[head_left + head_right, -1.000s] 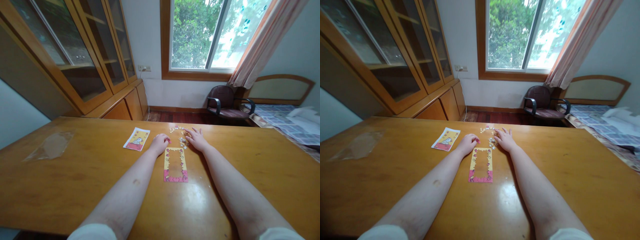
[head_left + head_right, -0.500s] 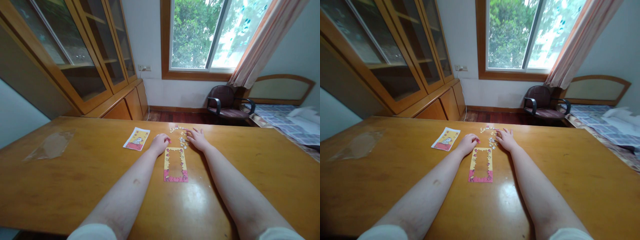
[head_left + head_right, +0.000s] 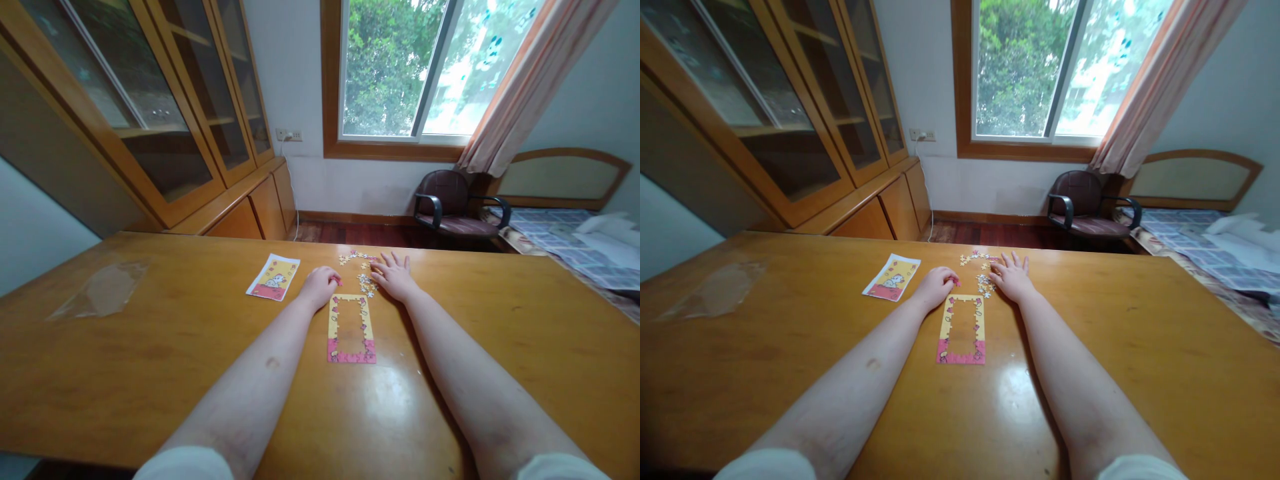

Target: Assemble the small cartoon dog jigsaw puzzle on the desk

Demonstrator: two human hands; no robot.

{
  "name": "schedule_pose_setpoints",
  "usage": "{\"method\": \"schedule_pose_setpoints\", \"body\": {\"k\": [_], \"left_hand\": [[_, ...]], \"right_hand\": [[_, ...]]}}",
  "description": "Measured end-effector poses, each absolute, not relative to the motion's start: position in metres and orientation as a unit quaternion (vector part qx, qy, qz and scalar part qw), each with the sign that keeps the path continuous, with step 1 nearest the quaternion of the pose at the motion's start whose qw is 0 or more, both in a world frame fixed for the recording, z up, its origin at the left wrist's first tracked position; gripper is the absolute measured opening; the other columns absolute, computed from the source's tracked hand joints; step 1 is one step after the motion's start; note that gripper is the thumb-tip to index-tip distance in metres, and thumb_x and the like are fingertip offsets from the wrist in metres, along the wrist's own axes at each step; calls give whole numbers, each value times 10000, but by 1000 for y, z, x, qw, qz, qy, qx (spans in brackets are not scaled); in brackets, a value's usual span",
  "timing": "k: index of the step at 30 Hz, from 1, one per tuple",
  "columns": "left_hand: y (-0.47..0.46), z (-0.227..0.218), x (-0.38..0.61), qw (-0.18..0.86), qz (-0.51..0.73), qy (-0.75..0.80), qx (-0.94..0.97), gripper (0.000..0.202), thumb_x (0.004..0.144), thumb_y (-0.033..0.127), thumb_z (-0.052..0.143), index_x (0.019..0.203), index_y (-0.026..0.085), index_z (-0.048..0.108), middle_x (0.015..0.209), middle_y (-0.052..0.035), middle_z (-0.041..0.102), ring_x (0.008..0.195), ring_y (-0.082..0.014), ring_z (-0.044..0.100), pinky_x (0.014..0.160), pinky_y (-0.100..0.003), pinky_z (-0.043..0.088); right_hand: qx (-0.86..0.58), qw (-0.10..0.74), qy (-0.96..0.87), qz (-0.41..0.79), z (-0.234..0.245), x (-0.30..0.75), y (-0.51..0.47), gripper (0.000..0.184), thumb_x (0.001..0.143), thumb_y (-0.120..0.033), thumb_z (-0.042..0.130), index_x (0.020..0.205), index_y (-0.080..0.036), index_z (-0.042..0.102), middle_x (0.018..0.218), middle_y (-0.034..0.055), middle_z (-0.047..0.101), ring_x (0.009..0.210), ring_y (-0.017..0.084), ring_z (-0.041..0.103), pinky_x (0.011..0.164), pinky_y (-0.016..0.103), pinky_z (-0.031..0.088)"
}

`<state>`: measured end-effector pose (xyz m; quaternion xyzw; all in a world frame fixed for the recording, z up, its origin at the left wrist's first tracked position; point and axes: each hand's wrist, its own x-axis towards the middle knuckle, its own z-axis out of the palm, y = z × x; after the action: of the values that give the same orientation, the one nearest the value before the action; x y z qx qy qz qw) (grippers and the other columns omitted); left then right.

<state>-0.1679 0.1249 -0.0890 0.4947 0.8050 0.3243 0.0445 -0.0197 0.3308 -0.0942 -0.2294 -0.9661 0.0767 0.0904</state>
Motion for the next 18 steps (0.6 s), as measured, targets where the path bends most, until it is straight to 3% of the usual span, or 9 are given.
{"method": "schedule_pose_setpoints", "body": {"k": [7, 15, 18], "left_hand": [[125, -90, -169, 42, 316, 805, 500, 252, 789, 151, 465, 782, 200, 712, 922, -37, 689, 939, -199, 588, 914, -333, 456], [126, -89, -167, 43, 315, 808, 496, 251, 792, 154, 465, 787, 201, 711, 941, -36, 691, 951, -201, 586, 925, -334, 450], [126, -89, -167, 43, 315, 809, 495, 248, 794, 156, 466, 790, 202, 710, 945, -35, 690, 959, -201, 584, 928, -334, 451]], "right_hand": [[-197, 140, -962, 125, -92, -13, 339, 367, 939, -433, 395, 1014, -293, 727, 1334, 37, 561, 1342, 311, 325, 1097, 638, 98], [-243, 83, -963, 81, -98, -17, 340, 429, 946, -460, 349, 1259, -306, 598, 1436, 76, 450, 1380, 362, 250, 1066, 687, 95], [-239, 95, -963, 78, -99, -18, 339, 420, 937, -453, 379, 1263, -299, 595, 1436, 74, 453, 1379, 352, 254, 1075, 678, 90]]}}
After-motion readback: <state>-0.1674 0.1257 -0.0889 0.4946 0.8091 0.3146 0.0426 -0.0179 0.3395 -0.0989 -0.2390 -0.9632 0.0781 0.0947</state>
